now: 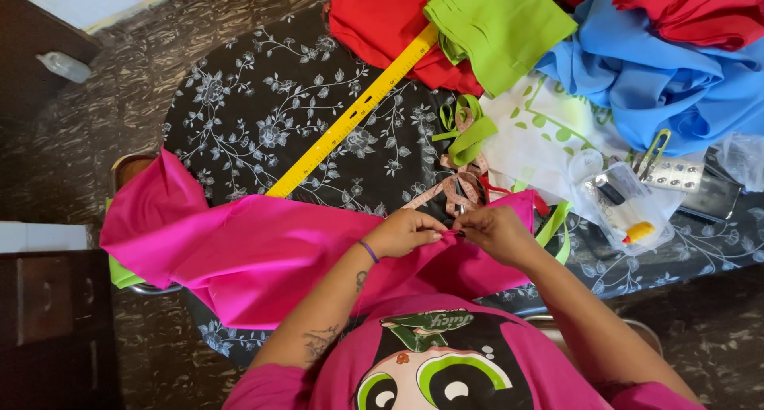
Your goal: The person folds a large piece of pink fabric on a table, then uses scissors to cut along the folded edge. After cutting, the person unfolds the fabric to reveal the cut shape.
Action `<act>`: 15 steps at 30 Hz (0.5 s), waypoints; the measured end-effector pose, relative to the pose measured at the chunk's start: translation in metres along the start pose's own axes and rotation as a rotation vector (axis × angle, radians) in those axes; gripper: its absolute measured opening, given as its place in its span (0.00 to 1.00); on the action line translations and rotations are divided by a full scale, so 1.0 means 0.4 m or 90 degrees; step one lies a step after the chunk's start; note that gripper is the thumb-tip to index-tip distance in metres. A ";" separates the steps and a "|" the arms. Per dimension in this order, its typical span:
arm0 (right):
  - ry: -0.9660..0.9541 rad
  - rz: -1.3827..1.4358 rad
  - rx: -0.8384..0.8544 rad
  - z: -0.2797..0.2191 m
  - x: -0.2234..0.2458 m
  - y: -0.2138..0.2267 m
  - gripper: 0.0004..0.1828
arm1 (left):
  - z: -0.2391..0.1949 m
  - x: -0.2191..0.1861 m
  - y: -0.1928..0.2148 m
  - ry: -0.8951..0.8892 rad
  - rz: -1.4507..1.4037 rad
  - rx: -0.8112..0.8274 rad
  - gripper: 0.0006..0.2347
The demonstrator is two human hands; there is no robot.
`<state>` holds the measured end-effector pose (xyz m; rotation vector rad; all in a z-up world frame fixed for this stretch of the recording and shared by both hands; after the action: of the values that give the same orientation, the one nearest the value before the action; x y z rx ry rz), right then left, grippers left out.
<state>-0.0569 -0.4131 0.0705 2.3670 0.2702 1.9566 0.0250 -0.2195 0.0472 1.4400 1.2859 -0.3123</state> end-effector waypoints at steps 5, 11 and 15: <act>-0.003 0.042 0.030 0.007 -0.014 -0.007 0.14 | -0.004 -0.011 0.003 -0.018 -0.008 0.013 0.12; -0.042 0.132 0.060 0.003 0.003 -0.007 0.10 | 0.014 0.044 -0.024 -0.035 -0.040 0.026 0.10; -0.053 0.171 0.078 0.002 0.003 -0.015 0.08 | 0.014 0.042 -0.025 -0.043 -0.063 0.038 0.10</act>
<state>-0.0564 -0.4069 0.0705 2.6790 0.0716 1.9931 0.0257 -0.2178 0.0270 1.4058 1.3048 -0.4650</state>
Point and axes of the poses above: each hand's wrist, its own z-axis towards the middle knuckle, its own y-axis out of the back of the hand, x = y × z, the point moved 5 cm from there along z, towards the middle knuckle, and after that the axes turned 14 degrees about z, right-handed, at the moved point
